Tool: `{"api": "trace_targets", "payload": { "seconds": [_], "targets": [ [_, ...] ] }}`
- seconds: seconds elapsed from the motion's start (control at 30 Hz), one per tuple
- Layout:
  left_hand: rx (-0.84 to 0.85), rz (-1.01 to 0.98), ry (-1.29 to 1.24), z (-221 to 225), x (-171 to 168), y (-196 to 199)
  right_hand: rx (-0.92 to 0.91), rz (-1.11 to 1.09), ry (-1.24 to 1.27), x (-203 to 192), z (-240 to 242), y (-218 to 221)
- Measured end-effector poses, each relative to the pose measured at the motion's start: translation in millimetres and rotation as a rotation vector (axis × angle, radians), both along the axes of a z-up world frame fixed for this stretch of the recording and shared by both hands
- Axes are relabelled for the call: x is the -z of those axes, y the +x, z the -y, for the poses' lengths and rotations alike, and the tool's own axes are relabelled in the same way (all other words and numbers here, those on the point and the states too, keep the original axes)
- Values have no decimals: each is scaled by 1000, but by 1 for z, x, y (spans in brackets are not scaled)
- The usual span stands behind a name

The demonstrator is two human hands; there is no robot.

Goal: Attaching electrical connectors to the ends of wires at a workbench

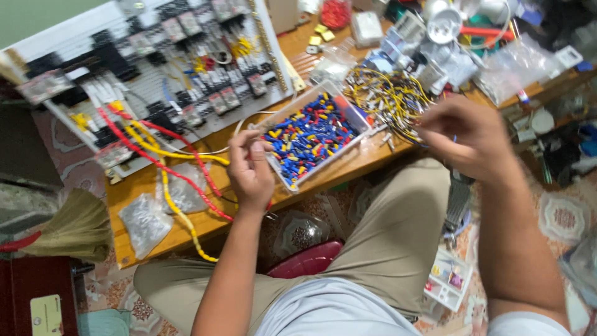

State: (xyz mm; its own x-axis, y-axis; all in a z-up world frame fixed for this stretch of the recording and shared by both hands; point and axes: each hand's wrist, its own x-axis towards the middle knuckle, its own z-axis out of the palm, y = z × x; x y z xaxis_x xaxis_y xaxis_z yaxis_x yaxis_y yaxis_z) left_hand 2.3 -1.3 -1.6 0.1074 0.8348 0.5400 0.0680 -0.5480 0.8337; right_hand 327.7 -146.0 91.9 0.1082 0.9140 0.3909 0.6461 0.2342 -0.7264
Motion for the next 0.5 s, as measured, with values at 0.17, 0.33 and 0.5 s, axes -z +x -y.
{"api": "trace_targets", "payload": {
  "seconds": [0.17, 0.33, 0.5],
  "targets": [
    [18, -69, 96, -6, 11, -10, 280, -397, -174, 128, 117, 86],
    [-22, -223, 138, -5, 10, -5, 587, -241, -503, 335, 261, 108],
    [-287, 578, -134, -47, 59, -40, 657, -307, -940, 480, 356, 70]
  ]
}}
